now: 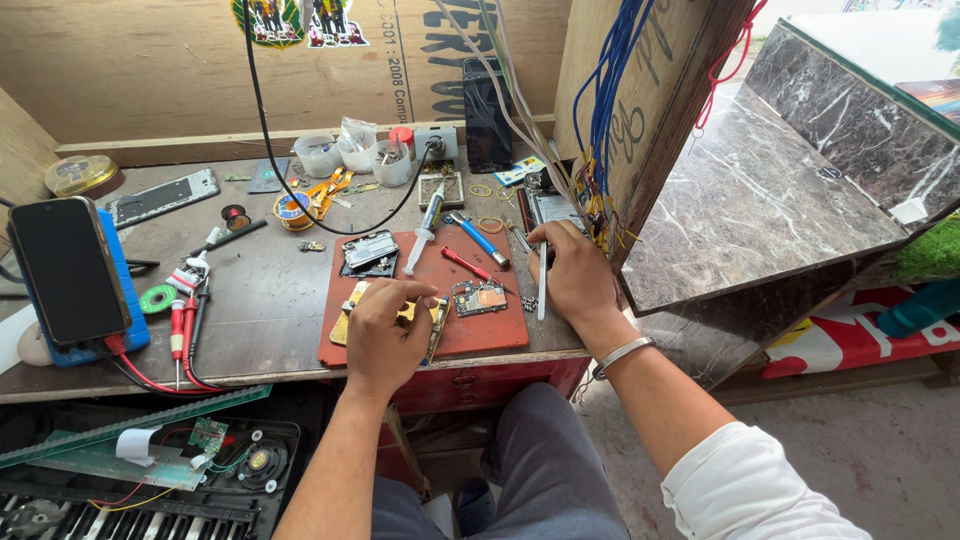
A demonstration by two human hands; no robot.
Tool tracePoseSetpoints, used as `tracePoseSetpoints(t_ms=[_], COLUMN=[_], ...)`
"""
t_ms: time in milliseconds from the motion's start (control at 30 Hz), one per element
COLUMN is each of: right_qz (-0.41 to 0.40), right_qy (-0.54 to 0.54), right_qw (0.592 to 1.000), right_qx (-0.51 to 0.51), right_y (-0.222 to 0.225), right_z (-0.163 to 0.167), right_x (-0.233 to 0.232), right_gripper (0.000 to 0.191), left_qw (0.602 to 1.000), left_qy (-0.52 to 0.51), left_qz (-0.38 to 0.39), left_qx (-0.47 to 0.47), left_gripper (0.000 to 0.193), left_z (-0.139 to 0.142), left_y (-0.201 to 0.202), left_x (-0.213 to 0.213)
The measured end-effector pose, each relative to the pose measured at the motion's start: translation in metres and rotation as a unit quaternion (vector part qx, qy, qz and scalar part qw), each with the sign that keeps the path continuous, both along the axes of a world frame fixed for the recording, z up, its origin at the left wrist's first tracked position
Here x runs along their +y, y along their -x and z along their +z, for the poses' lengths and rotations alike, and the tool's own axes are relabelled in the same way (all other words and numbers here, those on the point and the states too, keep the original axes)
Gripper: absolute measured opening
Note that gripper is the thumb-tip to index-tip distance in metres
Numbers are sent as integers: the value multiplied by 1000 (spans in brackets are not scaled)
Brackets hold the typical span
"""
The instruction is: The person holds a hot air gun over a phone motherboard clamped on the bench while probing it with tweezers, then sets the gun down and uses tweezers and a soldering iron to work on the board's components, repositioning the board and handling small parts on the work mat.
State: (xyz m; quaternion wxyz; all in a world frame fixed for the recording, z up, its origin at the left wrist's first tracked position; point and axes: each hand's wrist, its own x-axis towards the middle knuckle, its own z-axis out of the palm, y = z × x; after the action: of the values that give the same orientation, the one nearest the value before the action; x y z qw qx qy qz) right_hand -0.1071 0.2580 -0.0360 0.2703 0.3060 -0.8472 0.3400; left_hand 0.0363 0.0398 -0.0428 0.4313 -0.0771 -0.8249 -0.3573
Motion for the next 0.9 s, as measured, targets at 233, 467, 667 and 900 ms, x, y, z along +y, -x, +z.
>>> tracePoseSetpoints(t_ms=[233,467,667,900], right_qz=[-35,-29,-37,-44], right_qy=[-22,-23,-35,-60], right_qw=[999,999,998,996], right_qx=[-9,1,-22,-38], right_y=[-6,-6,-3,4], right_z=[4,0,-4,-9], right_x=[-1,0,0,1], right_gripper=[18,12,13,15], left_qw=[1000,1000,1000,1000], left_qy=[0,1,-2,2], left_qz=[-1,-2,0,-2], left_qx=[2,6,3,9], left_gripper=[8,8,8,8], left_z=[0,0,-1,-1], left_y=[1,1,-1,0], left_x=[0,0,-1,-1])
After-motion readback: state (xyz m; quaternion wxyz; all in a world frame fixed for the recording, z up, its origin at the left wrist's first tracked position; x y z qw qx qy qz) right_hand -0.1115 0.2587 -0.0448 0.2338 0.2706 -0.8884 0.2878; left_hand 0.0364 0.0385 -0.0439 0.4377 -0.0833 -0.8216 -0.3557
